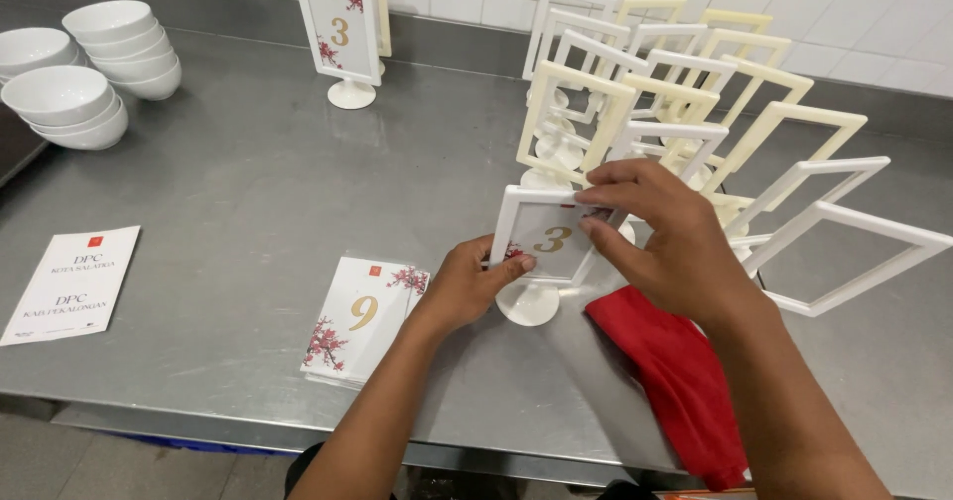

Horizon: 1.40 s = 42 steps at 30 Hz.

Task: Cleaning plastic table number stands with a cloth and inserting table number cards into them on a stainless steel prep table.

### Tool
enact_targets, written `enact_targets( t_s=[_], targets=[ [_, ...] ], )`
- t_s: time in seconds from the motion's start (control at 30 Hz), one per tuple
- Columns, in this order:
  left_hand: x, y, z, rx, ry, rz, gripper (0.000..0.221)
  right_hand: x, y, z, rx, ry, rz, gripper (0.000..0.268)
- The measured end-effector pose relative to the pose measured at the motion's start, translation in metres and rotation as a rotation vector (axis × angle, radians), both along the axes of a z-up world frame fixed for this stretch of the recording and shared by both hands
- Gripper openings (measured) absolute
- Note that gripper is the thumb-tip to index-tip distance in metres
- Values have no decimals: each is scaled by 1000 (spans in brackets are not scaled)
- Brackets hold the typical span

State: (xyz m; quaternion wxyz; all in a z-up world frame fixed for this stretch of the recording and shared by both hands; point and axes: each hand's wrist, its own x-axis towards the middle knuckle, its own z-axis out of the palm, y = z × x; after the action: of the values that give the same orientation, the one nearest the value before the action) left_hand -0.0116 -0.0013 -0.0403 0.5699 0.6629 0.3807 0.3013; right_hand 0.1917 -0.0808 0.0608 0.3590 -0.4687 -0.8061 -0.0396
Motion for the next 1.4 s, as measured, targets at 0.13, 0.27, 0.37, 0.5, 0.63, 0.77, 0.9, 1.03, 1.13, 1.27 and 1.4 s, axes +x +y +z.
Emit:
enact_targets(
  t_s=[0.13,0.27,0.37,0.5,0.63,0.77,0.9,1.03,1.13,1.27,1.4],
  targets=[
    [2,8,-15,18,-80,5,40,-8,5,-7,-107,103,-44,24],
    [-5,-1,1,18,-32,5,46,4,12,-24,-138,217,-116,39],
    [-5,-2,3,30,9,-1,49,0,10,-17,-179,285,-86,57],
    [-5,-3,-2,4,3,7,53,-5,9,-18,-240,339,-137,79],
    [-5,-4,-2,27,21,11,54,-3,10,-31,-222,447,-83,99],
    [-14,-14,7,67,32,-3,59,-12,-2,-38,-260,533,-51,105],
    [-47,-22,15,274,70,133,68,12,-15,-76,-154,585,-144,95],
    [-107,-25,15,498,467,512,48,39,-40,-108,-11,309,-400,61],
    [-148,-10,-18,194,902,547,79,43,-59,-126,-227,229,-610,51],
    [-149,-18,-10,43,1011,513,78,51,-63,-148,-399,268,-672,50],
    [-144,-22,-3,-35,935,549,54,53,-67,-151,-439,289,-626,46]
  ],
)
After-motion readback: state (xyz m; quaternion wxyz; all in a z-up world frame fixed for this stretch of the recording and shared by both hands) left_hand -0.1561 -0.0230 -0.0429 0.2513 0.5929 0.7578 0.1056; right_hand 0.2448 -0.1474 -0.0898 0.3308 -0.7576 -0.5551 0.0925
